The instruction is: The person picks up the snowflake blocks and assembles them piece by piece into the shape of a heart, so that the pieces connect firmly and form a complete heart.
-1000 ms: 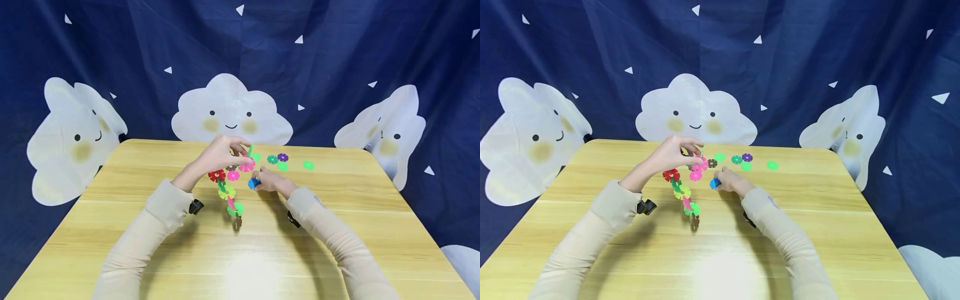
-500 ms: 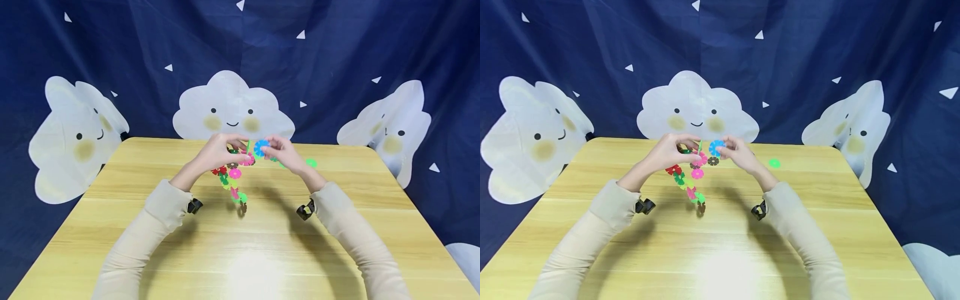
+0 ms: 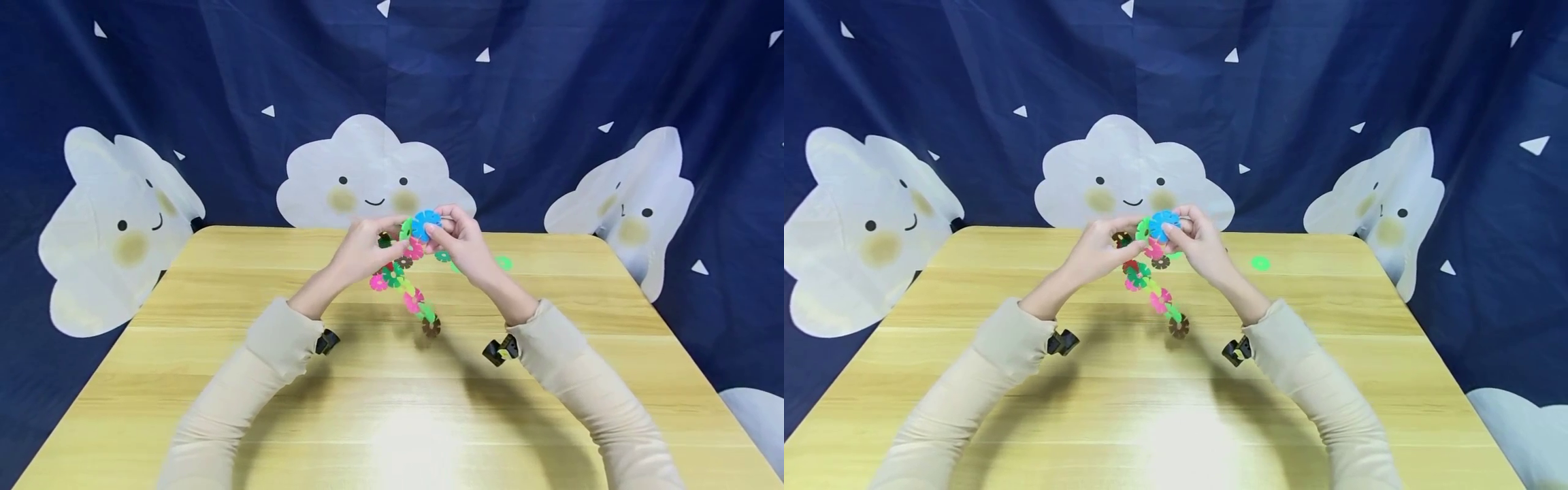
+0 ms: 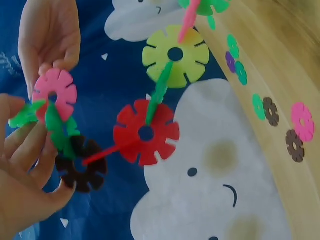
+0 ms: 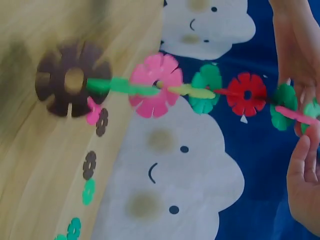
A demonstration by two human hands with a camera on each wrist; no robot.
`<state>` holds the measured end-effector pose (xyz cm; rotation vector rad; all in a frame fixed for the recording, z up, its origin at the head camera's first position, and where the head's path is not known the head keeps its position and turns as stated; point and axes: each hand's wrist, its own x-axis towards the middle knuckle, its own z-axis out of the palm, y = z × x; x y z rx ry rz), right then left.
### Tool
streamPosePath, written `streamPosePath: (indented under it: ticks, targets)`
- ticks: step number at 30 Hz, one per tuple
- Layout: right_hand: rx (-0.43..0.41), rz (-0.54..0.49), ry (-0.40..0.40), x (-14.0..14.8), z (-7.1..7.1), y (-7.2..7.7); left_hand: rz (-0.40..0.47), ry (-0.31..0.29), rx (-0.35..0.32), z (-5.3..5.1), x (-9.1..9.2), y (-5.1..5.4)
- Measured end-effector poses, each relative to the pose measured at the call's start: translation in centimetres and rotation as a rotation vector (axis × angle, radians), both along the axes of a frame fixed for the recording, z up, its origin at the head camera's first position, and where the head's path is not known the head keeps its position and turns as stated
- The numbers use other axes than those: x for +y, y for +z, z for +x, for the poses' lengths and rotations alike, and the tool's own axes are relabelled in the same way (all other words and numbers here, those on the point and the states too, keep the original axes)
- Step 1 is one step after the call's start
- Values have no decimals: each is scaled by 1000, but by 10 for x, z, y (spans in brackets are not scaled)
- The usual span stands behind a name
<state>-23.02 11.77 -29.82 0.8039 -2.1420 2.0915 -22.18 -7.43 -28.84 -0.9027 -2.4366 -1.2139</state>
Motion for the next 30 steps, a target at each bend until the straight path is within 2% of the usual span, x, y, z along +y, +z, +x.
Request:
streamPosePath:
  ticks: [6, 12, 17, 26, 28, 30]
  targets:
    - [-13, -63, -34, -6, 3, -1, 42, 101, 147, 4, 6, -3]
    - [31, -80, -63, -5, 5, 4, -36, 135, 269, 6, 7, -3]
    - [54, -55, -70, -5, 7, 6, -61, 141, 278, 9, 8, -1]
    - [-22, -131, -44, -12, 9, 7, 39, 102, 298, 8, 14, -2]
    - [-15, -145, -69, -14, 10, 8, 65, 93, 308, 9, 16, -2]
    - [-3, -156, -94, -14, 11, 9, 87, 73, 283, 9, 17, -3]
